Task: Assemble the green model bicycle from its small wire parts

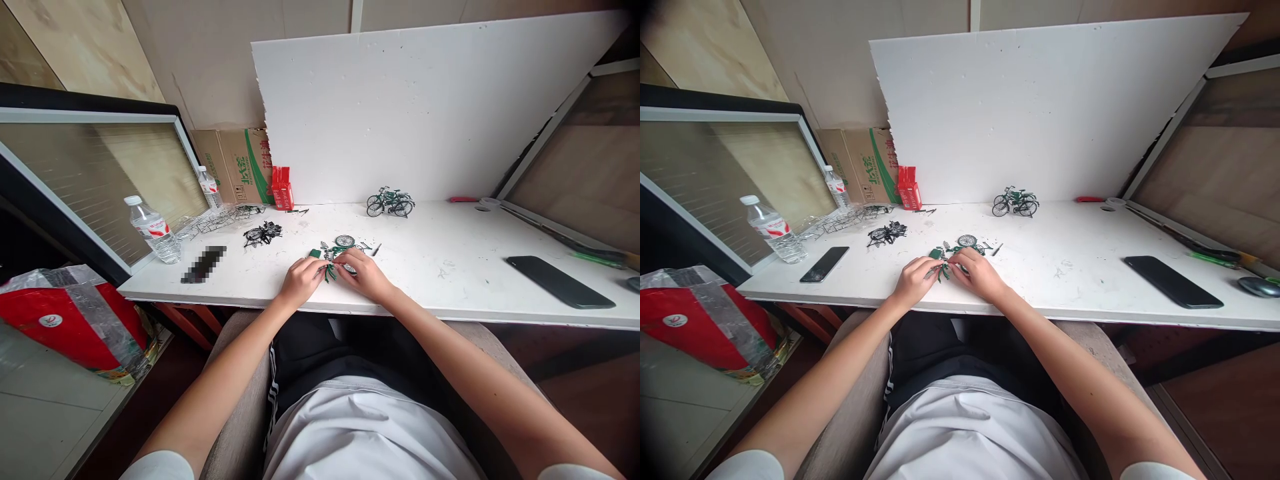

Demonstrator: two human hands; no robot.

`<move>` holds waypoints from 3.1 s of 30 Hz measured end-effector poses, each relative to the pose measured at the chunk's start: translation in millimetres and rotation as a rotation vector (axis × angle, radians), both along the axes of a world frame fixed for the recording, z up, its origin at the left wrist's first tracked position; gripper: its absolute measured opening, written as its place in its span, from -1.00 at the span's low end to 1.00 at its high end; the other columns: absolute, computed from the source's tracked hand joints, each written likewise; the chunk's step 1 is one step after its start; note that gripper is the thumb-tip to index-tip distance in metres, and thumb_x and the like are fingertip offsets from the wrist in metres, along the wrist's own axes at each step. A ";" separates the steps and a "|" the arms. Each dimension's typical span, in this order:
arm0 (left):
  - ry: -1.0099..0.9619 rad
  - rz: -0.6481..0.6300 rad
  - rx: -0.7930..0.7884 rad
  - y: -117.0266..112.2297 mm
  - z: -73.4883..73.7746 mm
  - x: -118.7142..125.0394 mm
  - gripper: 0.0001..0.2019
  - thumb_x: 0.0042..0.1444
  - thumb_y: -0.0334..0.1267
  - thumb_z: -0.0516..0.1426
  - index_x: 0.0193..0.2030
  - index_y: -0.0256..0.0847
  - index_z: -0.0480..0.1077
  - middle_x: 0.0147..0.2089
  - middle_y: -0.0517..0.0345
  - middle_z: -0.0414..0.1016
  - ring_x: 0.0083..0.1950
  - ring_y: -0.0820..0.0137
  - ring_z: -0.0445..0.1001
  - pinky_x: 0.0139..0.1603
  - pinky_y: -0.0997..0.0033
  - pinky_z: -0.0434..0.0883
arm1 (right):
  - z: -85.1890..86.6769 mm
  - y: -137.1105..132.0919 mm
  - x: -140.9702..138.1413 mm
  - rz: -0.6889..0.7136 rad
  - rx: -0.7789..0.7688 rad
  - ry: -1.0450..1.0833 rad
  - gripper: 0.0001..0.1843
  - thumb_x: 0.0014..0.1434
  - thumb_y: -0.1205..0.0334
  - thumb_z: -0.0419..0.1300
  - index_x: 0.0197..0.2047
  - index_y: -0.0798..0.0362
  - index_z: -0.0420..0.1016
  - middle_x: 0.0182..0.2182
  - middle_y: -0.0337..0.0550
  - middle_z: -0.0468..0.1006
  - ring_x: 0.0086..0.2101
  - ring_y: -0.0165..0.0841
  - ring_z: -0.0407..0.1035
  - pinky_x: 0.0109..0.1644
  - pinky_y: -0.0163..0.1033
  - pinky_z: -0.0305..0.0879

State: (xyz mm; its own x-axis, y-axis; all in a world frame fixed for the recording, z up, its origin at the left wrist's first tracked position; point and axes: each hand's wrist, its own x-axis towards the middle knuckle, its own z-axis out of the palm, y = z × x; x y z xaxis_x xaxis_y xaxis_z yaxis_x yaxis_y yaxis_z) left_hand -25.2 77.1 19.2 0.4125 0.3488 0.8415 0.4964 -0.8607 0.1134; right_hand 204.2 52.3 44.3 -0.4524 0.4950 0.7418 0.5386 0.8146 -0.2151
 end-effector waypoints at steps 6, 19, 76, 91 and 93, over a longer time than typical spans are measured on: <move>0.006 -0.001 0.030 3.5 -4.7 -0.9 -0.76 0.35 -0.46 0.17 0.06 -0.16 0.58 -0.10 0.01 0.68 -0.09 0.27 0.66 -0.01 0.26 0.58 | 0.4 0.0 -0.7 0.001 0.017 -0.045 -0.85 0.51 0.24 0.10 0.01 -0.05 0.51 -0.19 -0.01 0.57 -0.15 -0.15 0.46 -0.07 -0.02 0.48; 0.041 0.017 0.051 -1.0 0.4 1.2 -0.82 0.37 -0.40 0.19 0.02 -0.19 0.60 -0.12 0.00 0.71 -0.13 0.28 0.69 -0.05 0.24 0.62 | -0.6 1.6 2.3 0.039 0.018 -0.070 -0.82 0.52 0.21 0.11 0.06 -0.06 0.52 -0.18 -0.01 0.58 -0.16 -0.14 0.47 -0.09 -0.01 0.48; -0.033 0.004 -0.005 -2.5 4.3 1.4 -0.86 0.38 -0.32 0.22 0.03 -0.16 0.56 -0.10 0.05 0.72 -0.13 0.28 0.71 -0.08 0.29 0.62 | -4.4 28.6 60.3 -0.305 -0.392 -0.120 -0.07 -0.01 0.63 0.00 0.42 -0.07 0.19 0.06 -0.03 0.63 0.13 0.01 0.38 0.18 0.16 0.38; -0.048 0.006 -0.012 -4.7 4.6 2.1 -0.85 0.35 -0.33 0.26 0.03 -0.16 0.56 -0.11 0.05 0.71 -0.12 0.28 0.71 -0.03 0.31 0.62 | -7.9 35.7 62.9 -0.325 -0.318 -0.162 -0.67 0.37 0.44 0.11 0.11 0.02 0.57 -0.11 -0.01 0.71 -0.02 -0.04 0.47 0.09 0.02 0.46; -0.052 0.007 -0.002 -4.5 4.3 2.4 -0.86 0.36 -0.32 0.25 0.03 -0.16 0.56 -0.11 0.05 0.71 -0.13 0.29 0.71 -0.04 0.31 0.62 | -10.4 36.8 63.3 -0.310 -0.319 -0.138 -0.65 0.36 0.46 0.10 0.09 0.01 0.58 -0.10 -0.03 0.71 -0.02 -0.06 0.48 0.09 0.01 0.46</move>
State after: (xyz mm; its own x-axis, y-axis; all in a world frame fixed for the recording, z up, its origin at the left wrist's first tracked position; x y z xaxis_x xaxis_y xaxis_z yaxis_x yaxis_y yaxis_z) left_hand -22.8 72.6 23.5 0.3657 0.3528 0.8613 0.4957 -0.8571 0.1406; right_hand 267.5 89.1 34.0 -0.3307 0.8163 0.4737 0.7877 0.5152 -0.3379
